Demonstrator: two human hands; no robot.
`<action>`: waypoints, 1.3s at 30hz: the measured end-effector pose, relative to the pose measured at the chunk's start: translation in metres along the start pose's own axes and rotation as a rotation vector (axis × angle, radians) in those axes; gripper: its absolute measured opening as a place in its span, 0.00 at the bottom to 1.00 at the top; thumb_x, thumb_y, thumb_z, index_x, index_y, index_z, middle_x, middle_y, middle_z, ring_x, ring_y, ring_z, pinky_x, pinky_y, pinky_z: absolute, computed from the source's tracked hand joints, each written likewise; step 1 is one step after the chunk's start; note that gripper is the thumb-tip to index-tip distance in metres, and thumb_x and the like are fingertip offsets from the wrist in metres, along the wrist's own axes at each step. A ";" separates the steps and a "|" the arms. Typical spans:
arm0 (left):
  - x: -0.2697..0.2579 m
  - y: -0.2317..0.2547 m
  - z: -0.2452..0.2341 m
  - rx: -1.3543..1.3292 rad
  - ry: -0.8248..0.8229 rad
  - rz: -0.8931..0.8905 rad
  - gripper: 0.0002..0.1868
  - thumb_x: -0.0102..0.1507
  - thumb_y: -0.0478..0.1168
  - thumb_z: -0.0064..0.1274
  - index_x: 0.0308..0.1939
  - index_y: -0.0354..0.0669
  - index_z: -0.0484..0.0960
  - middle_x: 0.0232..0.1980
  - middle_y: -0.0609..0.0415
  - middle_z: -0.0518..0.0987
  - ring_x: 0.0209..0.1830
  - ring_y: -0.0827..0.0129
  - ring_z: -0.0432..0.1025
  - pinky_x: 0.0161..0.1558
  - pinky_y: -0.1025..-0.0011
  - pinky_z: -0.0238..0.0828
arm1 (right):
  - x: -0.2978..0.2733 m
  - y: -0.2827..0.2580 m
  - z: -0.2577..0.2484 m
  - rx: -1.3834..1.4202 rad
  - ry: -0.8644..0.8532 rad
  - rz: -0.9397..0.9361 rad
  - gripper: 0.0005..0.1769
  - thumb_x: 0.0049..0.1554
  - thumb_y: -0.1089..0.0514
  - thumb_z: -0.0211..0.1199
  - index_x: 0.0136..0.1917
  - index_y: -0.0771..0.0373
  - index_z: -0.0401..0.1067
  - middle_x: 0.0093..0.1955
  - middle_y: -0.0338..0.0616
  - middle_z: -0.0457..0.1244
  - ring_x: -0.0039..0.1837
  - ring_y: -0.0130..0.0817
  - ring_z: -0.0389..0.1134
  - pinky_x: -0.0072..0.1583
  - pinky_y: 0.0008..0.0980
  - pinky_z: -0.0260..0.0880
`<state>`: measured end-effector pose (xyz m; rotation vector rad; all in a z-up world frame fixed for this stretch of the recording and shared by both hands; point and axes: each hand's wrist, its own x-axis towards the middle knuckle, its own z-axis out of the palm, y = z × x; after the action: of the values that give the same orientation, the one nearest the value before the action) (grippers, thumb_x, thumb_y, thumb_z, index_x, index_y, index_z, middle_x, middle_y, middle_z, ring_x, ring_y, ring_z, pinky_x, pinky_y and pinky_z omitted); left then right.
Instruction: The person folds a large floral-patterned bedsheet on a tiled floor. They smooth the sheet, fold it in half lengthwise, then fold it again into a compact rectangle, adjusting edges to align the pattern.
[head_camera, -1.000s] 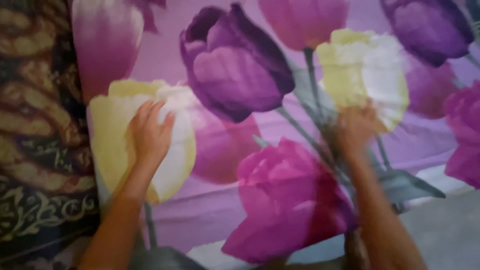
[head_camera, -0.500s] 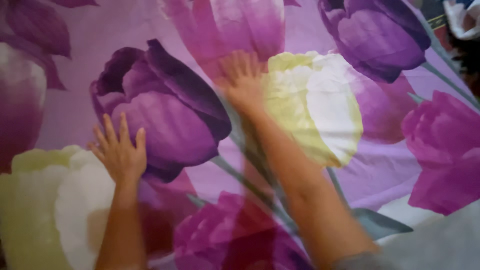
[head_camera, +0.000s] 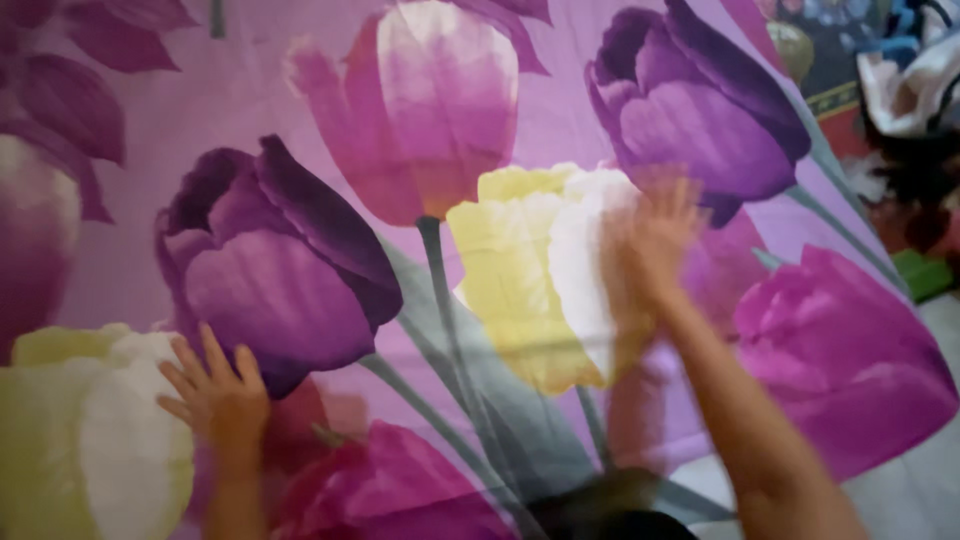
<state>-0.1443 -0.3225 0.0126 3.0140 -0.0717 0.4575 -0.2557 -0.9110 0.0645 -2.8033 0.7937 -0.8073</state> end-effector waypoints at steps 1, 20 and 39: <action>-0.022 -0.001 -0.007 -0.006 0.040 -0.013 0.33 0.77 0.56 0.40 0.84 0.49 0.63 0.85 0.36 0.59 0.81 0.29 0.52 0.70 0.23 0.46 | 0.001 -0.026 0.012 0.021 -0.124 -0.114 0.40 0.67 0.39 0.52 0.83 0.61 0.52 0.86 0.60 0.43 0.85 0.63 0.38 0.77 0.71 0.29; -0.085 0.280 -0.061 -0.312 -0.103 0.318 0.35 0.62 0.55 0.50 0.74 0.58 0.66 0.79 0.45 0.59 0.78 0.44 0.51 0.71 0.35 0.41 | -0.043 -0.026 -0.016 -0.009 -0.333 -0.164 0.42 0.63 0.32 0.48 0.82 0.52 0.51 0.86 0.56 0.39 0.85 0.63 0.36 0.73 0.80 0.34; -0.109 0.250 0.007 -0.306 0.079 0.379 0.29 0.69 0.42 0.44 0.76 0.48 0.72 0.81 0.48 0.66 0.83 0.48 0.56 0.77 0.38 0.46 | -0.065 -0.041 0.017 0.111 -0.212 -0.293 0.39 0.60 0.31 0.53 0.79 0.46 0.59 0.85 0.49 0.44 0.85 0.59 0.41 0.77 0.75 0.31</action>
<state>-0.2613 -0.5684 -0.0057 2.6757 -0.6516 0.5379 -0.2745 -0.8425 0.0303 -2.8770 0.3004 -0.5542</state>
